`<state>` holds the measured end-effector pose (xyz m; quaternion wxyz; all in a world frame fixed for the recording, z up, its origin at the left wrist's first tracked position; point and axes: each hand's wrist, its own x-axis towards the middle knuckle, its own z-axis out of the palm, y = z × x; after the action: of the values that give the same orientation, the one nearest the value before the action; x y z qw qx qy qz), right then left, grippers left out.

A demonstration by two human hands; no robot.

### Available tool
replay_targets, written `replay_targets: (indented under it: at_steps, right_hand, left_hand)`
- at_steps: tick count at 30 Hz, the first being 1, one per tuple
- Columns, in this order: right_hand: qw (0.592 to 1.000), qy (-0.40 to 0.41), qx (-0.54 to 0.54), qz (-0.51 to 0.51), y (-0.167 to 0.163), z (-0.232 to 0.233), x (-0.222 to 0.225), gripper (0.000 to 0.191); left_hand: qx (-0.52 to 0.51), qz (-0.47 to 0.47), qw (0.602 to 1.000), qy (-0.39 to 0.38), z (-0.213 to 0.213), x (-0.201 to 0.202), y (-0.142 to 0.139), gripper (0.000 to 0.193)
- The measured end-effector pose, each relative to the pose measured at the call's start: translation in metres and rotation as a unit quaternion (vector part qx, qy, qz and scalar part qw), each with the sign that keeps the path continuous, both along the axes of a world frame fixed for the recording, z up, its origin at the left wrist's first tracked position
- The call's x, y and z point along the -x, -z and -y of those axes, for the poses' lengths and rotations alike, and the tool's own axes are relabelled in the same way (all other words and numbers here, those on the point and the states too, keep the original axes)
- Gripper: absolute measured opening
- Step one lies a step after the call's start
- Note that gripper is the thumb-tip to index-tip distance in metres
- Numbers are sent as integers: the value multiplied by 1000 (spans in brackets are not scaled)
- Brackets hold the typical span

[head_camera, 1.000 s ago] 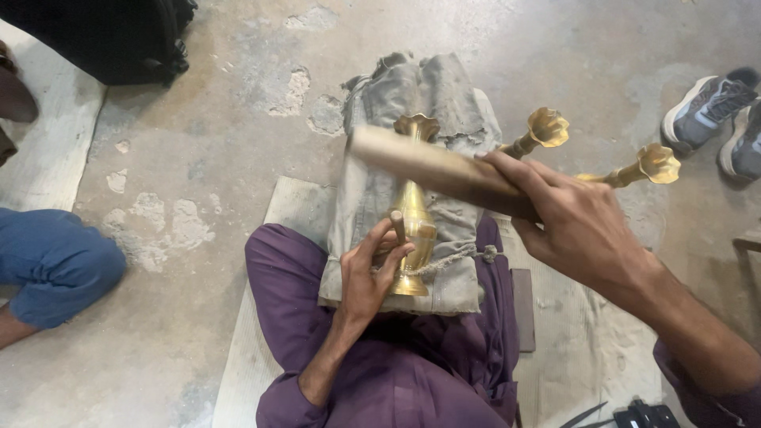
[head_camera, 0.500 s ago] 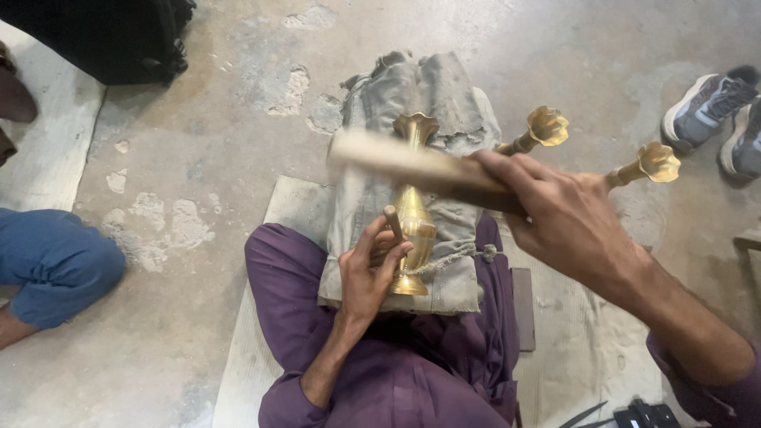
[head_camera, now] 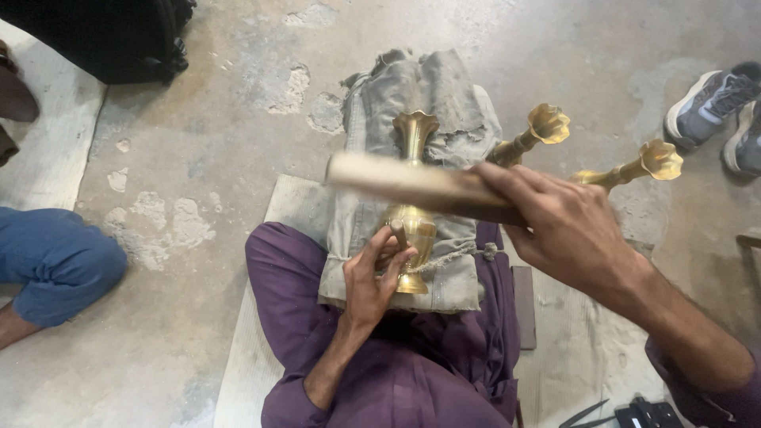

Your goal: The person sits on the floor holding a brass vase against a cloth-covered sandbag and uses a small punch and a wooden mallet to repeatedly strike the vase's surface, chasing decorative patterns into the metal. The person rotates the vase and repositions the punch to work different areas of the body and neck.

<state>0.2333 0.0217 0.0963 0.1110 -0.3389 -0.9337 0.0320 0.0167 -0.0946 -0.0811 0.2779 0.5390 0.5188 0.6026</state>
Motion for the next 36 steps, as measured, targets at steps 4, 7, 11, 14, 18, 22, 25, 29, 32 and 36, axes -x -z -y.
replay_targets:
  at_steps: [4,7,11,14,18,22,25,29,32,36]
  right_hand:
    - [997,51,4,51,-4,3,-6,59]
    - [996,43,-53,53,-7,6,-8,57]
    - [999,32,-9,21,-9,8,-7,60]
    - [987,5,-82,139,-6,8,-3,64]
    - [995,42,15,92,-2,7,1,54]
    - [985,12,-73,157,1,8,2,57]
    - [993,26,-45,103,3,9,-1,60]
    - [998,33,-3,60,1,10,-7,57]
    - [999,17,-34,22,-2,15,-11,55]
    - [996,57,52,40,-4,21,-12,54]
  left_hand:
    - [-2,-26,1000,-16,-2,0,1,52]
    - [-2,-30,999,-22,-2,0,1,51]
    - [2,-24,1000,-11,-1,1,1,48]
    - [44,-22,999,-7,0,1,1,48]
    - [18,-9,1000,1,1,2,2,49]
    - [22,-1,1000,1,2,0,3,47]
    - [14,-19,1000,-5,2,-2,4,48]
    - [-10,-61,998,-11,1,-1,5,47]
    - [8,-55,998,-11,4,-1,7,45]
    - [9,-44,999,-9,5,-1,10,42]
